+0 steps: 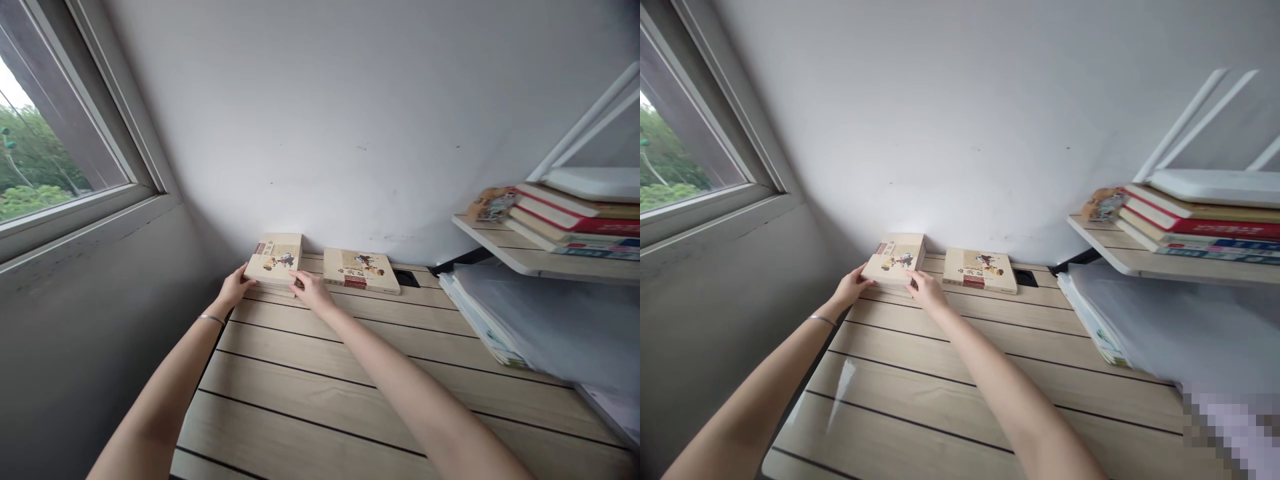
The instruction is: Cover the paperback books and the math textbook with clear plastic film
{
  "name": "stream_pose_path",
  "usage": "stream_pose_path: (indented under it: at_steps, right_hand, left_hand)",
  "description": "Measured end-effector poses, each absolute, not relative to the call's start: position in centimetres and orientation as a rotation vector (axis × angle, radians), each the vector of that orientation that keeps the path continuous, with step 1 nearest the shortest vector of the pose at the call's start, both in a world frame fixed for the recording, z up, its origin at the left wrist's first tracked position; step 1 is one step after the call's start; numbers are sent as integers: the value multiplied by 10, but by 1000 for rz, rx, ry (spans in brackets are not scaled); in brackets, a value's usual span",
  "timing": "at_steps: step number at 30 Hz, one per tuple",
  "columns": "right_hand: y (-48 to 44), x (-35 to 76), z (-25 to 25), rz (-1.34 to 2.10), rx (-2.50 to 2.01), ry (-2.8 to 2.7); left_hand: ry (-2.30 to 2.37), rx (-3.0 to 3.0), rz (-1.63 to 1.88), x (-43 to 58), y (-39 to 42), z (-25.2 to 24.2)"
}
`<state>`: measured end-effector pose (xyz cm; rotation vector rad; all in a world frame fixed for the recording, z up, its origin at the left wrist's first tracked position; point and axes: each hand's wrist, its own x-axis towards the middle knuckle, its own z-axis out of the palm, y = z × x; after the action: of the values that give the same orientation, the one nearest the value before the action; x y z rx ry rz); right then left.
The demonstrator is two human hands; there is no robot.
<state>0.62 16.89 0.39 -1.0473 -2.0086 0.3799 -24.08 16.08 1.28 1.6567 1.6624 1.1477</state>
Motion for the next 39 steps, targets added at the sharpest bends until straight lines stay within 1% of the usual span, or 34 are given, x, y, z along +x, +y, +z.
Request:
stream_pose_path:
  at_steps: [7, 14, 22, 28, 33, 36, 39]
  right_hand:
    - [168, 4, -2, 414, -1027, -1926]
    - [168, 2, -4, 422, -1000, -1869]
    - [168, 2, -9, 465, -990, -1824]
    - [167, 0, -16, 558, -1001, -1760]
    - [164, -1, -42, 924, -1031, -1489]
    - [162, -3, -52, 974, -1025, -1491]
    - [160, -6, -53, 986, -1012, -1511]
  left_hand:
    - [1718, 1589, 1228, -234, 142, 5]
    - [2004, 1566, 1185, -226, 138, 12]
    - [2064, 1610, 1128, -224, 136, 19]
    - [1987, 1587, 1134, -230, 140, 19]
    - [1751, 1607, 1170, -234, 142, 9]
    - [1665, 1627, 1184, -233, 140, 1]
    - [1681, 1660, 1171, -231, 138, -3]
